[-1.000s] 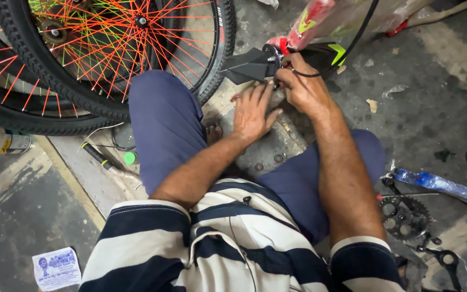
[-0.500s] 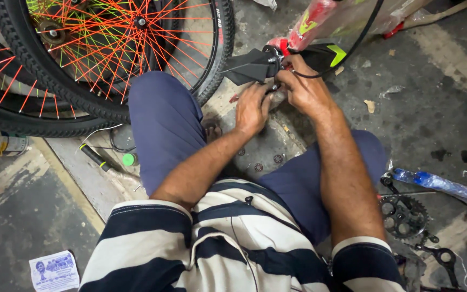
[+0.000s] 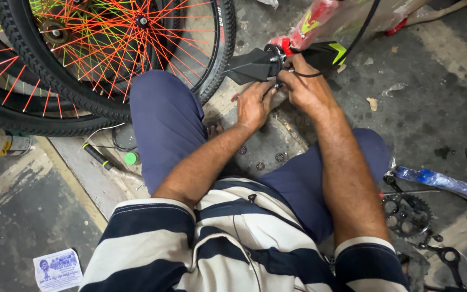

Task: The person sits on the workshop floor assembling a bicycle. They tighten the stem and handlebar area with a spanner, route and attach the brake cable, and fit a black accessory component onto the handlebar, working on the bike laid on the ground.

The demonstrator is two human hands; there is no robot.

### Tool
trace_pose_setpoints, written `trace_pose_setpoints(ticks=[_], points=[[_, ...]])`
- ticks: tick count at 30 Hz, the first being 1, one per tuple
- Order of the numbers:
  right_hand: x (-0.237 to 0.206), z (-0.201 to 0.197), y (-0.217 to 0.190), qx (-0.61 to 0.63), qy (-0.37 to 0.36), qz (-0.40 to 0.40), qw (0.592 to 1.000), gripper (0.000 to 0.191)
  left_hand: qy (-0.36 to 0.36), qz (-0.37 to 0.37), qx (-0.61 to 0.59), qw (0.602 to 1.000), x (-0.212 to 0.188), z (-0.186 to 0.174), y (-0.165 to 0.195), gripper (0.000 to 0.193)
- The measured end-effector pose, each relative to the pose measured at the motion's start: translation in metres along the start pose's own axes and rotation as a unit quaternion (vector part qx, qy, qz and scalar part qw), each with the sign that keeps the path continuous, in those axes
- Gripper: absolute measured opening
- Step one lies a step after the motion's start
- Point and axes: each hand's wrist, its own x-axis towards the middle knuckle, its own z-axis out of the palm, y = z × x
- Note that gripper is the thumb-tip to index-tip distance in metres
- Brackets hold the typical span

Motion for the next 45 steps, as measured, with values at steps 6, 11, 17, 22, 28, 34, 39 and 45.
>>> trace_pose_setpoints(ticks=[6, 11, 17, 22, 28, 34, 39, 45], points=[[0.0016, -0.0011, 0.0011, 0.004, -0.003, 0.005, 1.000, 0.023, 0.013, 0.012, -0.004, 1.000, -0.0002, 0.0012, 0.0013, 0.019], [0.0013, 0.0002, 0.0025, 0.002, 0.014, -0.017, 1.000, 0.021, 0.008, -0.001, -0.002, 1.000, -0.0013, 0.0034, 0.0004, 0.019], [0.0009, 0.0018, 0.0019, 0.003, 0.034, -0.034, 0.999, 0.023, 0.017, 0.010, -0.001, 1.000, -0.0012, 0.0036, -0.0002, 0.022], [0.0007, 0.0010, 0.0014, -0.009, 0.029, -0.028, 0.999, 0.022, 0.008, -0.017, -0.002, 1.000, -0.0026, 0.0030, 0.0028, 0.021], [0.0008, -0.0009, 0.0017, -0.005, 0.026, -0.033, 0.999, 0.022, 0.019, -0.002, -0.016, 1.000, -0.0012, 0.0027, 0.0035, 0.022], [0.0019, -0.0020, 0.0006, -0.001, 0.025, -0.032, 0.999, 0.021, 0.013, -0.009, -0.005, 1.000, -0.0012, 0.0035, 0.0032, 0.019], [0.0020, -0.0028, -0.0006, 0.006, 0.007, -0.014, 1.000, 0.023, 0.013, -0.005, -0.013, 1.000, -0.0021, 0.0031, 0.0045, 0.020], [0.0034, -0.0028, 0.0017, 0.014, 0.012, -0.018, 1.000, 0.027, 0.014, -0.017, -0.008, 1.000, 0.0004, 0.0011, 0.0082, 0.020]])
